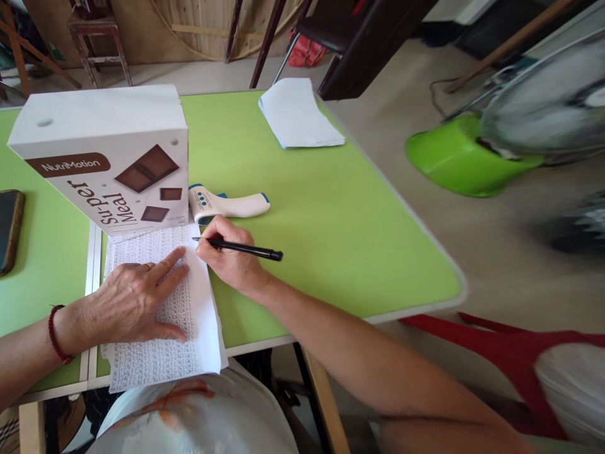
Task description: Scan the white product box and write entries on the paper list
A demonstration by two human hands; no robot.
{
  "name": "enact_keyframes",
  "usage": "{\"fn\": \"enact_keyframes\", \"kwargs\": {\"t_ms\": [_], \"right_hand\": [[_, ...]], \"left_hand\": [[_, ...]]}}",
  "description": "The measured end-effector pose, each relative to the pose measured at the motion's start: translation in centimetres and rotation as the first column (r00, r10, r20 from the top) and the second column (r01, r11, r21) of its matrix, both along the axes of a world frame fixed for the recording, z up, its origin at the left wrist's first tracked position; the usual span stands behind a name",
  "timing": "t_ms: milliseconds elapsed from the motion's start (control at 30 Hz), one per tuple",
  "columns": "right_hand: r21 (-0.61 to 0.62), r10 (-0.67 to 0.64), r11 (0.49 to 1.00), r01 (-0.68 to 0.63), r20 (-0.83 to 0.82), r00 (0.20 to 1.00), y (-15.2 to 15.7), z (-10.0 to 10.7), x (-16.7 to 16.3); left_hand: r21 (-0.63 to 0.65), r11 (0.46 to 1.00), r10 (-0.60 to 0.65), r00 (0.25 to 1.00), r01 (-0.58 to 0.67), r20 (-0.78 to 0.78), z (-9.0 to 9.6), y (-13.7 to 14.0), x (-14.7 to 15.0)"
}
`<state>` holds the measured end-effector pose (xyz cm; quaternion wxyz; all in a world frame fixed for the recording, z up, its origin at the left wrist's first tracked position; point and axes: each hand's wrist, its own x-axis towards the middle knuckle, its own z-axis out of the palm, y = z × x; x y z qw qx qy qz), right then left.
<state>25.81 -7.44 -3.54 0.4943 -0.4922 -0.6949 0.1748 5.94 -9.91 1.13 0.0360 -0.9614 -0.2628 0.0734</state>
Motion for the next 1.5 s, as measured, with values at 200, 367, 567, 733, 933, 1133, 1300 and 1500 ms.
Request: {"fn": "enact_keyframes", "kwargs": {"t_ms": [200, 367, 567, 733, 933, 1133, 1300, 1500], "right_hand": [[0.243, -0.030, 0.970, -0.019, 0.196, 0.980, -0.2, 0.8, 1.3], [0.333, -0.105, 0.939, -0.082, 0.508, 0.855, -0.7, 1.4, 2.0], [0.185, 0.055, 0.959, -0.217, 0.626, 0.777, -0.9, 1.2, 2.0], [0.197, -0.120, 0.980, 0.019, 0.517, 0.848, 0.7, 0.1, 2.5], [0.049, -0.155, 0.985, 0.166, 0.675, 0.721, 3.0, -0.8, 3.0], [-0.008, -0.126, 0.985, 0.170, 0.639, 0.759, 3.4, -0.9, 3.3], [-0.083, -0.306, 0.938, 0.337, 0.256, 0.917, 3.6, 0.0, 3.9], [-0.182, -0.135, 0.982, 0.044, -0.524, 0.841, 0.8, 4.1, 3.1]], "left_hand": [[-0.013, 0.998, -0.055, 0.975, 0.059, 0.217, -0.8, 1.2, -0.9], [0.111, 0.982, -0.002, 0.583, -0.151, 0.812, -0.3, 3.7, -3.1], [-0.116, 0.854, 0.218, 0.146, -0.508, 0.965, -0.3, 6.8, -4.8], [-0.560, 0.828, 0.560, 0.083, -0.034, 0.824, -1.6, 8.6, -5.0], [-0.655, 0.755, 0.651, 0.089, 0.024, 0.754, -1.8, 8.8, -5.2], [-0.537, 0.832, 0.537, -0.038, -0.142, 0.843, -0.7, 7.7, -5.3], [-0.594, 0.804, 0.595, -0.001, 0.034, 0.804, 0.0, 6.0, -4.2], [-0.740, 0.670, 0.733, 0.101, 0.058, 0.672, -1.0, 4.7, -3.2]]}}
